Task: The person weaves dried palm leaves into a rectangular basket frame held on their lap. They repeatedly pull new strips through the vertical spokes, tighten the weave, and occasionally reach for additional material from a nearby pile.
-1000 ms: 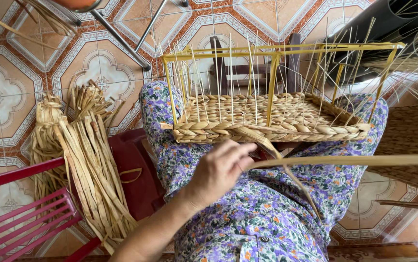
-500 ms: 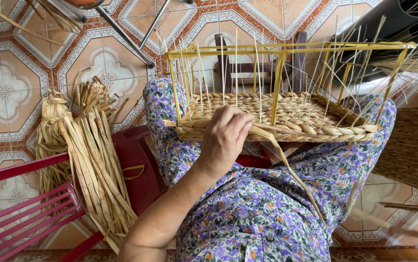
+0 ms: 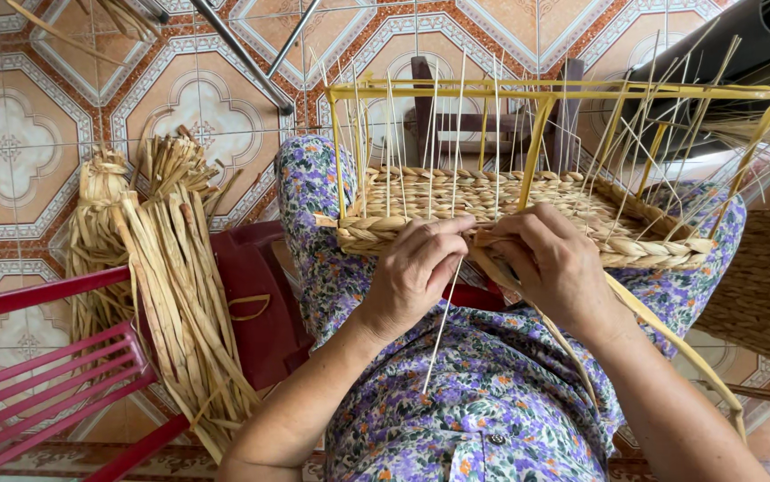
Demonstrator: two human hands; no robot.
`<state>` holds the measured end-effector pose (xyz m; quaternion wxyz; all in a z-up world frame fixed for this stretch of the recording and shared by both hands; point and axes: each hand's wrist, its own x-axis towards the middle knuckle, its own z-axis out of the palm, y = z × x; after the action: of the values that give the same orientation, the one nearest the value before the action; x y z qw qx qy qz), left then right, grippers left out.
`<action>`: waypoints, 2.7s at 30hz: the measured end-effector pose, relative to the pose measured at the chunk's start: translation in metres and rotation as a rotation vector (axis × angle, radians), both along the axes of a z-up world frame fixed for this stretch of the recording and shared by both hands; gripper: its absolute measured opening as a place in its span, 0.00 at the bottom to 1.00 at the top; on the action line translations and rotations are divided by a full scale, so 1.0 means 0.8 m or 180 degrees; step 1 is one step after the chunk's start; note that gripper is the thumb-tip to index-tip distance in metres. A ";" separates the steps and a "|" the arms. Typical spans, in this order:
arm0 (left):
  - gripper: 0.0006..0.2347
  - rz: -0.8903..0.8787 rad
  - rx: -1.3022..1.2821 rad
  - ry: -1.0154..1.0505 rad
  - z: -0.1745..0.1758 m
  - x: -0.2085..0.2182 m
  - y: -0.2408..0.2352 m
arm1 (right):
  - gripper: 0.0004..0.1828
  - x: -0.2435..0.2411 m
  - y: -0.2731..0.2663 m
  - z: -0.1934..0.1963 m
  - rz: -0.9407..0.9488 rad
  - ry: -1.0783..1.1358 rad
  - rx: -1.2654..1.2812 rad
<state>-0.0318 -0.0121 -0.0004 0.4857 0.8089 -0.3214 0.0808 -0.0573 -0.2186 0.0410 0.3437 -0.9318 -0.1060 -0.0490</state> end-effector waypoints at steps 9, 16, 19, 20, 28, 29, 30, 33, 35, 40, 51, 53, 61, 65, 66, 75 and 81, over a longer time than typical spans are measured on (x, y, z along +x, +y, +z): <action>0.09 -0.0069 0.0059 -0.0102 -0.004 -0.003 0.007 | 0.16 0.006 0.002 0.005 0.0035 0.0149 0.0094; 0.08 -0.0077 0.0166 -0.0109 -0.009 -0.002 -0.006 | 0.11 0.016 0.024 0.000 -0.0237 0.0257 -0.0806; 0.07 0.0090 0.0310 0.0327 -0.014 0.004 -0.017 | 0.12 0.007 0.026 -0.001 -0.0280 -0.0368 -0.0987; 0.06 0.0065 0.0317 0.0455 -0.014 0.009 -0.020 | 0.13 -0.001 0.022 0.001 -0.0361 -0.0541 -0.0856; 0.03 -0.0828 0.0407 0.2613 0.019 0.071 -0.020 | 0.08 -0.053 -0.024 0.004 0.0074 0.0452 -0.0849; 0.03 -0.1090 0.0355 0.2643 0.023 0.077 -0.016 | 0.08 -0.047 -0.036 0.012 -0.0089 0.0869 -0.0613; 0.04 -0.1353 0.0303 0.2672 0.026 0.078 -0.016 | 0.09 -0.040 -0.045 0.021 -0.0248 0.1286 -0.0374; 0.07 -0.1355 0.1292 0.1584 0.017 0.067 -0.022 | 0.07 -0.018 -0.062 0.057 -0.0043 -0.0187 -0.1223; 0.06 -0.0676 0.0944 0.0780 -0.001 0.043 -0.043 | 0.07 -0.018 -0.045 0.074 -0.0304 -0.0978 -0.1500; 0.05 -0.0209 0.0825 0.0585 -0.046 0.012 -0.048 | 0.09 -0.015 0.006 0.063 -0.0065 -0.0272 -0.1314; 0.04 -0.0762 0.0860 0.3422 0.004 0.076 -0.034 | 0.08 0.004 -0.034 -0.041 -0.0933 0.1593 0.4388; 0.03 -0.0887 0.1097 0.3043 0.004 0.082 -0.048 | 0.08 -0.013 -0.039 -0.036 -0.0434 0.1437 0.3501; 0.06 -0.1130 0.0904 0.2269 -0.002 0.081 -0.051 | 0.18 -0.025 -0.080 0.020 -0.0469 0.0598 -0.0926; 0.07 -0.0853 0.0347 0.2034 -0.013 0.065 -0.038 | 0.10 -0.020 -0.086 0.017 -0.0566 0.0826 -0.1246; 0.06 -0.0675 0.0187 0.1828 -0.016 0.060 -0.038 | 0.09 -0.019 -0.087 0.016 -0.0628 0.1032 -0.1204; 0.12 0.0127 -0.0416 0.0769 -0.009 0.013 -0.042 | 0.20 -0.072 -0.042 0.017 -0.0195 -0.0328 -0.0808; 0.09 -0.0902 0.0353 0.2646 0.014 0.062 -0.047 | 0.15 -0.052 -0.028 0.010 -0.0047 0.0931 -0.1089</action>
<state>0.0182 -0.0495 0.0105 0.5358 0.7454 -0.2103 -0.3362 -0.0986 -0.2410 0.0490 0.1920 -0.9745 -0.0550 0.1027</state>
